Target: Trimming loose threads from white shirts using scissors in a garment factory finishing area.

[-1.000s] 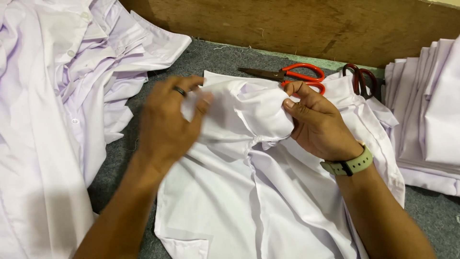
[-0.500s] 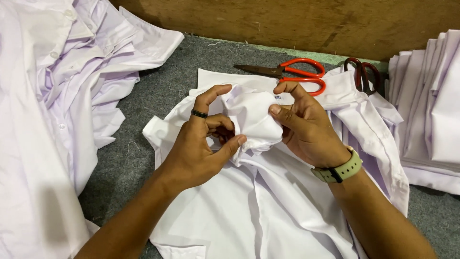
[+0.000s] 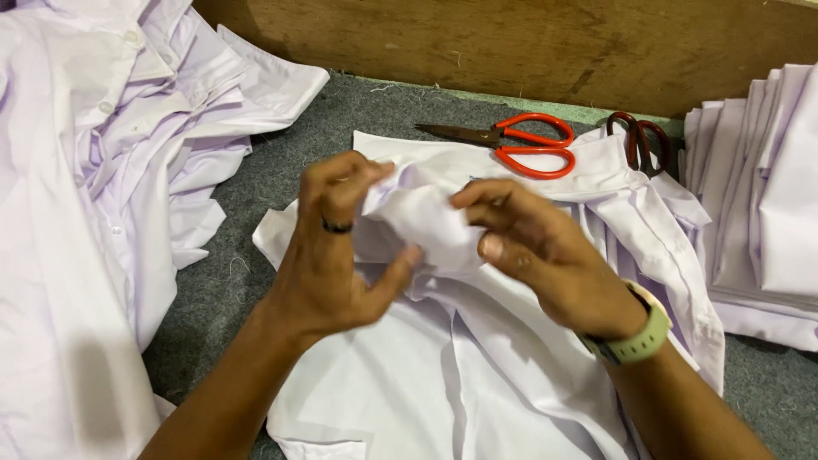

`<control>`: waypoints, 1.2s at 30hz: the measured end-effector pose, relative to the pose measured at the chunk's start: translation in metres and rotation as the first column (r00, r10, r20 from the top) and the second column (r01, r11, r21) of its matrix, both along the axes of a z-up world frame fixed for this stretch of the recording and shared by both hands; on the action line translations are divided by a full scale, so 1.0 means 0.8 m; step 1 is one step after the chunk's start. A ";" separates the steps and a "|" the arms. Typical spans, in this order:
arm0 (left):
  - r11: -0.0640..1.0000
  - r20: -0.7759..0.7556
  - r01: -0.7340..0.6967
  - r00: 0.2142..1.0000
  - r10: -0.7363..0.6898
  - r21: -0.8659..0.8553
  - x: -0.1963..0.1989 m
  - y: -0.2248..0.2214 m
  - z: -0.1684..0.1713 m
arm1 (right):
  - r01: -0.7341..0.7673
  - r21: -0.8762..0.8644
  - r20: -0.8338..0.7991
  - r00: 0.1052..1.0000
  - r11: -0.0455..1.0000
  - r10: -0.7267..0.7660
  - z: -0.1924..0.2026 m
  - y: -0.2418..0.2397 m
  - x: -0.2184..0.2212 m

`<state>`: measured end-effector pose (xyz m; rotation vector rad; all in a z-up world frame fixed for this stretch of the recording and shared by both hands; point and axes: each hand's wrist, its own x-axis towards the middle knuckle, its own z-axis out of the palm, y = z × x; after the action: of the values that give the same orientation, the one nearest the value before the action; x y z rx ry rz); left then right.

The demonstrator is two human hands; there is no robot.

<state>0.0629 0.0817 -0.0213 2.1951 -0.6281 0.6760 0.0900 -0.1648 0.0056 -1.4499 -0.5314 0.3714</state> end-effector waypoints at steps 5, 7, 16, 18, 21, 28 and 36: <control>0.966 -0.011 0.252 0.967 -0.253 -0.064 -0.003 -0.004 0.019 | -0.260 -0.089 -0.024 0.966 0.961 0.259 0.033 0.006 -0.019; 0.962 -0.069 0.263 0.961 -0.268 -0.073 -0.001 0.001 0.011 | -0.165 -0.267 0.082 0.978 0.949 0.193 0.032 0.004 -0.013; 0.943 -0.175 0.314 0.928 -0.330 -0.114 0.001 0.009 0.022 | 0.403 -0.643 0.559 0.828 0.651 0.040 0.004 -0.004 0.010; 0.935 -0.173 0.330 0.921 -0.349 -0.130 0.001 0.009 0.022 | 0.452 -0.663 0.626 0.772 0.597 0.111 -0.006 -0.001 0.010; 0.932 -0.185 0.340 0.915 -0.359 -0.129 0.001 0.010 0.020 | 0.526 -0.580 0.788 0.555 0.622 0.266 -0.018 0.007 0.009; 0.943 -0.273 0.334 0.906 -0.323 -0.009 0.003 0.013 0.011 | 0.694 -0.384 0.903 0.142 0.609 0.406 -0.045 0.025 0.002; 0.920 -0.657 0.239 0.754 0.027 0.312 0.009 0.019 -0.003 | 0.706 -0.339 0.904 0.061 0.621 0.424 -0.067 0.024 0.007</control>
<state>0.0705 0.0968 -0.0238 2.5065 -0.5271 -0.3307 0.0960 -0.1457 -0.0480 -2.5771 -1.4671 -1.0122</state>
